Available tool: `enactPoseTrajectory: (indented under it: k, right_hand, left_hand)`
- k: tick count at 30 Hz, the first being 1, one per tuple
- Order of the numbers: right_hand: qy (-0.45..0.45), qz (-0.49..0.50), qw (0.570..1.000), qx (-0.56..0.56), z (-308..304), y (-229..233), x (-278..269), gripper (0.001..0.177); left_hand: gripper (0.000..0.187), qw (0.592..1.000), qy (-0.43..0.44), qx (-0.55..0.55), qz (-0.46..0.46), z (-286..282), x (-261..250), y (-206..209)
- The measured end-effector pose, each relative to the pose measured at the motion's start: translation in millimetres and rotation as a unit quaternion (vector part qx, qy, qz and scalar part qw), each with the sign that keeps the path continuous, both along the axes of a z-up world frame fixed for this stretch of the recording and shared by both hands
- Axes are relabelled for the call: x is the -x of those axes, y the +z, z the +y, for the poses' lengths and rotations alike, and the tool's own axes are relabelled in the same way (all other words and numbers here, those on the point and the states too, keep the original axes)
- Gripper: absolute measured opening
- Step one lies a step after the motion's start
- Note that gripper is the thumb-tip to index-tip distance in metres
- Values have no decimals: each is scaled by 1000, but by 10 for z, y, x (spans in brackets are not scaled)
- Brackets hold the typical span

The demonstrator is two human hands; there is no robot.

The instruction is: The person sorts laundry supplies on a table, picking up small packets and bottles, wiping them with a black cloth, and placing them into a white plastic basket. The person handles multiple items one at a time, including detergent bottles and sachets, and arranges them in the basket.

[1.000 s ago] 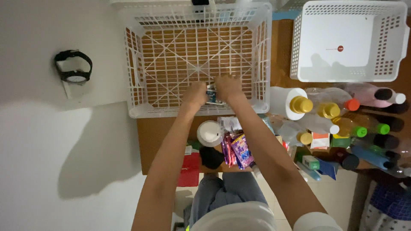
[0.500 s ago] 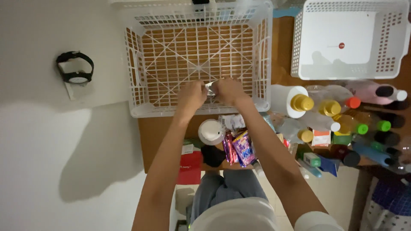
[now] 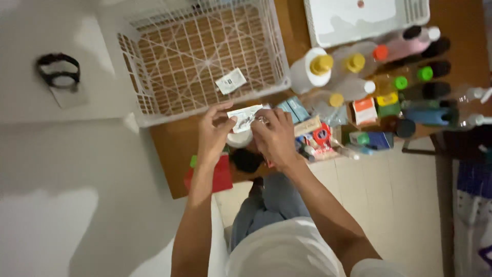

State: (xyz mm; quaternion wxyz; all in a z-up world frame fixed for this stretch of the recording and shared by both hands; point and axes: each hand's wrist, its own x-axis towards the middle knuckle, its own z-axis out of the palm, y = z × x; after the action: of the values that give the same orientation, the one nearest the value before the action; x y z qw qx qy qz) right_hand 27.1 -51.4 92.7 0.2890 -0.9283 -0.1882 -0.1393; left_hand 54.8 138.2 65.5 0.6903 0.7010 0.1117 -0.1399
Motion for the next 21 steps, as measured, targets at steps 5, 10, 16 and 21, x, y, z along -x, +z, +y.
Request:
enactPoseTrajectory:
  k: [5, 10, 16, 21]
  right_hand:
    - [-89, 63, 992, -71, -291, -110, 663, 25]
    - [-182, 111, 975, -67, -773, -417, 993, 33]
    - [-233, 128, 964, -5, -1049, -547, 1111, 27]
    - [-206, 139, 969, -2, -1073, -669, 1187, 26]
  left_hand:
    - [39, 998, 36, -6, -49, -441, 619, -148]
    - [31, 998, 31, -21, -40, -1004, 1004, -725]
    - [28, 996, 23, -46, -73, -1456, 1051, -1437]
    - [27, 983, 24, -127, -128, -1582, 1065, -1604]
